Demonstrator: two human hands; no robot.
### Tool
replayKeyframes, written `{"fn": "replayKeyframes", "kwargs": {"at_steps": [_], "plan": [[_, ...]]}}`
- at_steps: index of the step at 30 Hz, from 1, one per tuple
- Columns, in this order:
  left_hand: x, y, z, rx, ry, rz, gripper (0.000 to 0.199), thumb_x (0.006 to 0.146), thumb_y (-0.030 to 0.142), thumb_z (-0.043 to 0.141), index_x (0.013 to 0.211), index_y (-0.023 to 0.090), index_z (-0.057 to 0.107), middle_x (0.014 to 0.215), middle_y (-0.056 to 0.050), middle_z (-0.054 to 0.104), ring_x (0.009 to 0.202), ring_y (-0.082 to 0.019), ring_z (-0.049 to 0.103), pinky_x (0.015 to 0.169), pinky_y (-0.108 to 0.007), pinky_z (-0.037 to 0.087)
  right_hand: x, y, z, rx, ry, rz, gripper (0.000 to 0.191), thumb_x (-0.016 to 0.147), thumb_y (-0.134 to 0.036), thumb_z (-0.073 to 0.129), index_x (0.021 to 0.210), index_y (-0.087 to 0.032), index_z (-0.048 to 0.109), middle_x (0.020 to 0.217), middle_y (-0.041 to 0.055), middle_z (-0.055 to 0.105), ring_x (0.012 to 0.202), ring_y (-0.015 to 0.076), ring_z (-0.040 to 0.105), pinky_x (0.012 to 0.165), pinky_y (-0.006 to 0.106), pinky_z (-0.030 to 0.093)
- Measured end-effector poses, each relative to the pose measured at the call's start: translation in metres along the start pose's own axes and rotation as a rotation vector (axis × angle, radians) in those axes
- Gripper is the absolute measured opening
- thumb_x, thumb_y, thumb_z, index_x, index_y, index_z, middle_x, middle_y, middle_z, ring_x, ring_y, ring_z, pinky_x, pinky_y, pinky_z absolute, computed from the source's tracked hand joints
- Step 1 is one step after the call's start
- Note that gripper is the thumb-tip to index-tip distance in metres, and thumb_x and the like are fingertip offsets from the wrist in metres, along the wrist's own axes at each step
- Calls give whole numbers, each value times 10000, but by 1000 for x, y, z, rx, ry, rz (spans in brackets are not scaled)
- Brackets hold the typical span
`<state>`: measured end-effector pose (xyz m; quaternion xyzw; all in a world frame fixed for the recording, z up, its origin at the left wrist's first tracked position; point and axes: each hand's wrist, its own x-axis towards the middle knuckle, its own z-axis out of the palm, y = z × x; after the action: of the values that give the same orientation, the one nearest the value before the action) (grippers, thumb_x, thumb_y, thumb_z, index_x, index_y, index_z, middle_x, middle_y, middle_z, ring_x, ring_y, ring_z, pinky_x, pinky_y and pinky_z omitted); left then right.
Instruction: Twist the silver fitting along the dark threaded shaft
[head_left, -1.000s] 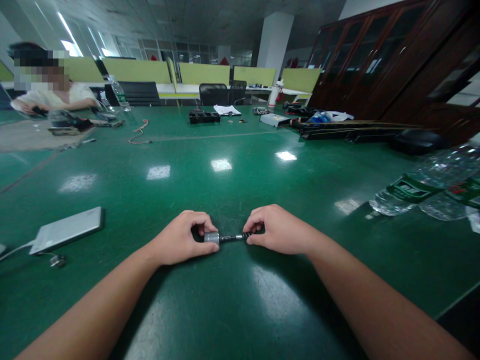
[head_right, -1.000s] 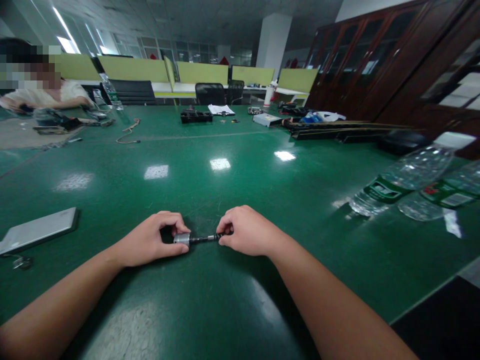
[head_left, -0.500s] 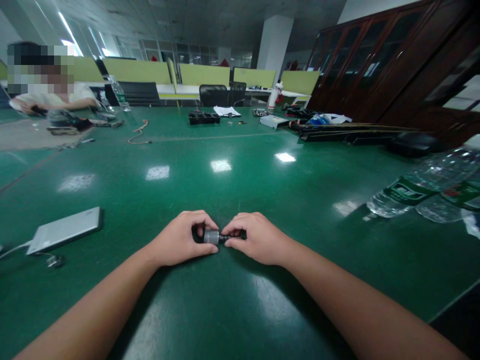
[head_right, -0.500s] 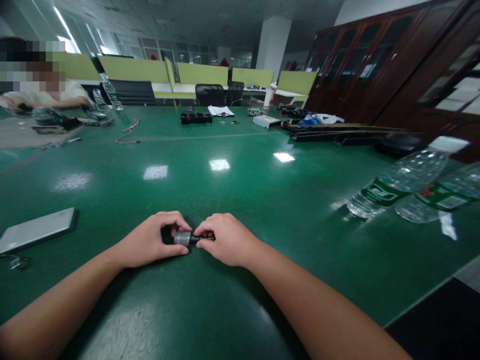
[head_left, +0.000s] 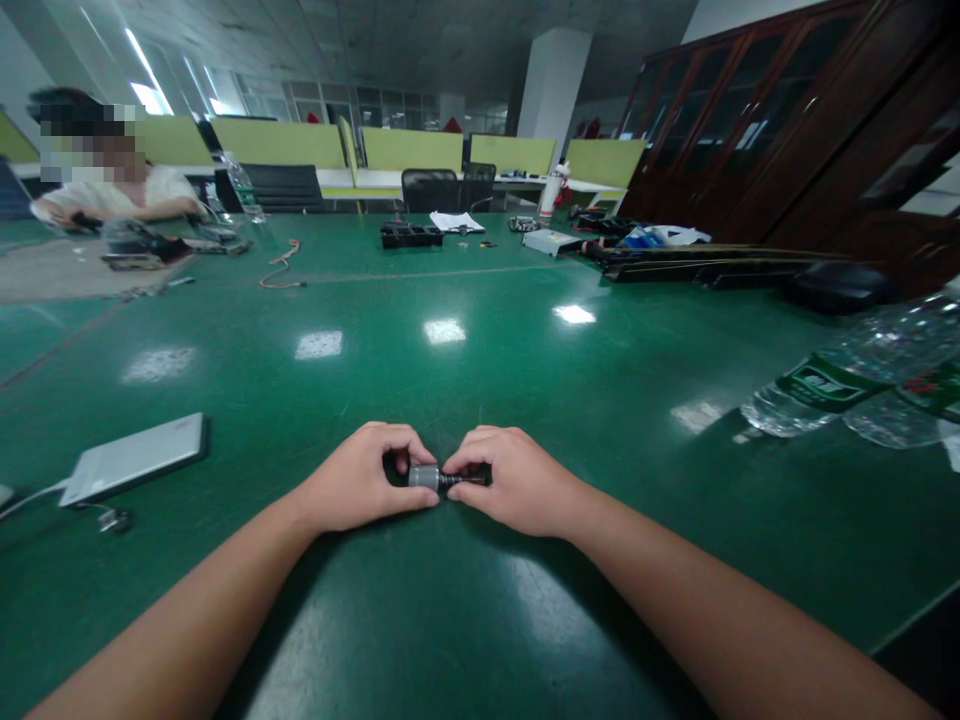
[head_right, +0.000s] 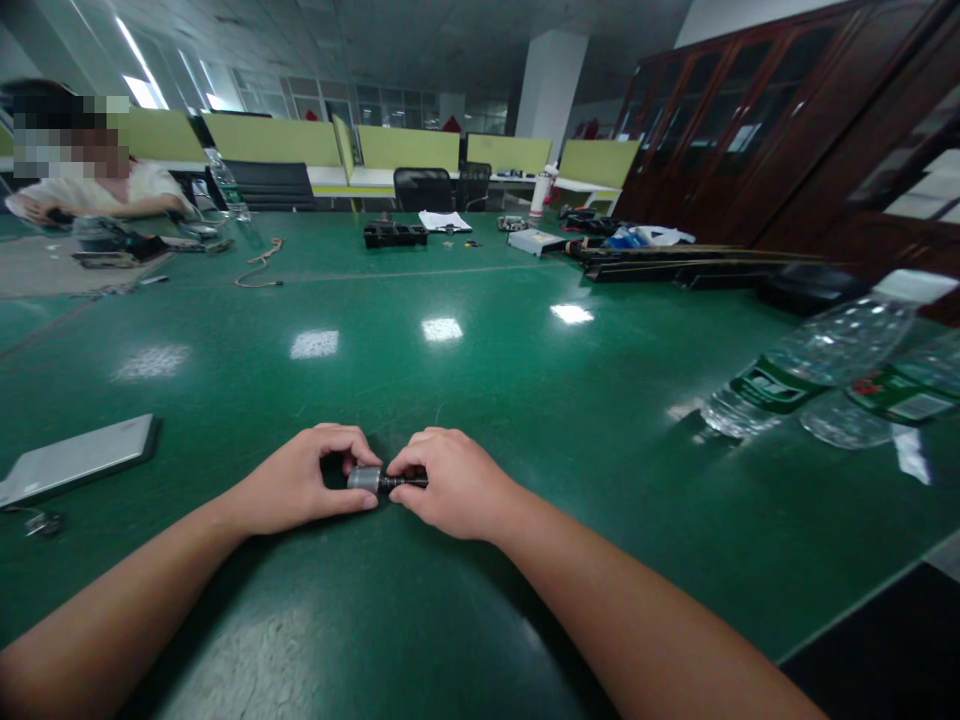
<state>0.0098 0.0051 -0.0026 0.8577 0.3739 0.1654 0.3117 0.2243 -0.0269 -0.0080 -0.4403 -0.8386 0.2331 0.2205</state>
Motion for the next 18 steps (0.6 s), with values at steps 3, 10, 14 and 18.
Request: {"fn": "replayKeyframes", "kwargs": {"at_steps": [3,10,14,18], "plan": [[1,0,0,5,3,10,203,720,321,771,843,177,698,748,7,637,707,-149,585,663,-246,424,0,0,1,-3,9,5,147,779,-207,732,923,-189,758,822,36,693,785,154,600,718,264,426],[0,0,-1,30,-7,18,204,731,328,768,843,173,696,755,4,629,719,-153,586,689,-263,414,1,0,1,-7,2,-16,129,788,-207,721,907,-176,759,780,30,686,758,149,590,695,258,415],[0,1,-2,27,-5,18,211,728,334,769,848,178,695,759,4,635,716,-154,583,686,-263,415,0,1,0,-10,-10,-18,127,791,-203,718,909,-177,757,771,27,680,748,145,585,689,253,412],[0,1,-2,30,-6,19,217,725,340,771,848,179,693,759,4,639,719,-155,585,690,-264,419,0,0,-1,-10,-16,-23,123,790,-201,718,905,-179,756,766,25,675,742,143,581,687,249,411]]}}
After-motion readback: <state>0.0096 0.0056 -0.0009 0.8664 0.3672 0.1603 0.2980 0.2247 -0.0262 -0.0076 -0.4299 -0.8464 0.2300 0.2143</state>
